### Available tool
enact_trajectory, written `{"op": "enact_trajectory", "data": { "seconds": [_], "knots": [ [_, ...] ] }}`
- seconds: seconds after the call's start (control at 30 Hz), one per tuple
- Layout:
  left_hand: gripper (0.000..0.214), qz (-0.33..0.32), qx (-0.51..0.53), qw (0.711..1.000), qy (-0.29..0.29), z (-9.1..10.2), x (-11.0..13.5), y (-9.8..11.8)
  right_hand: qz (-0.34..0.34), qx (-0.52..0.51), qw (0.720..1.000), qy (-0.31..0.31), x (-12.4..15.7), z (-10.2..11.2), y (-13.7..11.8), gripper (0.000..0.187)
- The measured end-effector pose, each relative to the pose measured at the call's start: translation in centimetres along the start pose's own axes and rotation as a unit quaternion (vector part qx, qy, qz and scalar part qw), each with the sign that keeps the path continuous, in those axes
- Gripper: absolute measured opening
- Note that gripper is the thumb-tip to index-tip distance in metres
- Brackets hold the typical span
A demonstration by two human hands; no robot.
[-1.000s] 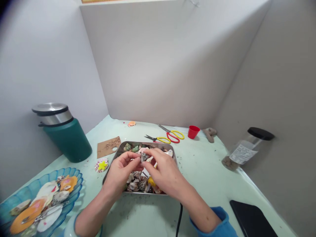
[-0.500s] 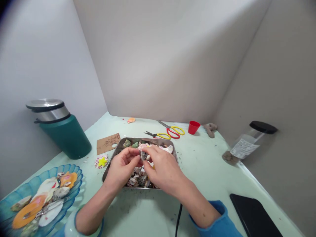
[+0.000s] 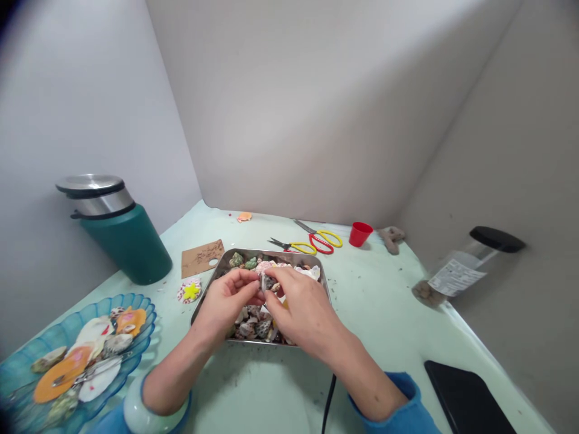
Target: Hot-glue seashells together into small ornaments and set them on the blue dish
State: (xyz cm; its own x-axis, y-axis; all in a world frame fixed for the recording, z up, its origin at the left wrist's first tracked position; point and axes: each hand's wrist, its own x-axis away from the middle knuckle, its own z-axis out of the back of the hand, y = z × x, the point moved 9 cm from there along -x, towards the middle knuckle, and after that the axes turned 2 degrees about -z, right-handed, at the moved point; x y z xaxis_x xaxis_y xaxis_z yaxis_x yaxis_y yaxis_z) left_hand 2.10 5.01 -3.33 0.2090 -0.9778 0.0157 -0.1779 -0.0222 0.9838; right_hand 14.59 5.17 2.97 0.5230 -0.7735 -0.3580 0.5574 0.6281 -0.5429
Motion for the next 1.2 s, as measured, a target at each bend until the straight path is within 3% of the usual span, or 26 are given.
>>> {"op": "enact_trajectory", "data": {
  "seconds": [0.3,0.67,0.97,1.1,1.2],
  "knots": [
    [0.007,-0.088,-0.073,0.993,0.007,-0.2,0.6,0.9,-0.003,0.003,1.0,0.008,-0.1,0.0,0.0,0.03],
    [0.014,0.009,0.009,1.0,0.009,0.0,0.2,-0.1,-0.01,0.011,1.0,-0.015,0.0,-0.4,0.1,0.033],
    [0.013,-0.003,-0.022,1.0,0.004,0.1,0.0,0.0,-0.009,0.021,1.0,-0.012,0.0,-0.4,0.2,0.029],
    [0.013,-0.007,-0.108,0.994,-0.008,0.4,-0.2,-0.1,-0.018,0.044,0.999,-0.024,0.0,-0.8,0.6,0.026],
    [0.016,-0.106,-0.283,0.953,0.01,0.8,-0.2,1.3,-0.016,0.07,0.997,-0.039,0.0,-1.2,0.6,0.023]
  ]
}}
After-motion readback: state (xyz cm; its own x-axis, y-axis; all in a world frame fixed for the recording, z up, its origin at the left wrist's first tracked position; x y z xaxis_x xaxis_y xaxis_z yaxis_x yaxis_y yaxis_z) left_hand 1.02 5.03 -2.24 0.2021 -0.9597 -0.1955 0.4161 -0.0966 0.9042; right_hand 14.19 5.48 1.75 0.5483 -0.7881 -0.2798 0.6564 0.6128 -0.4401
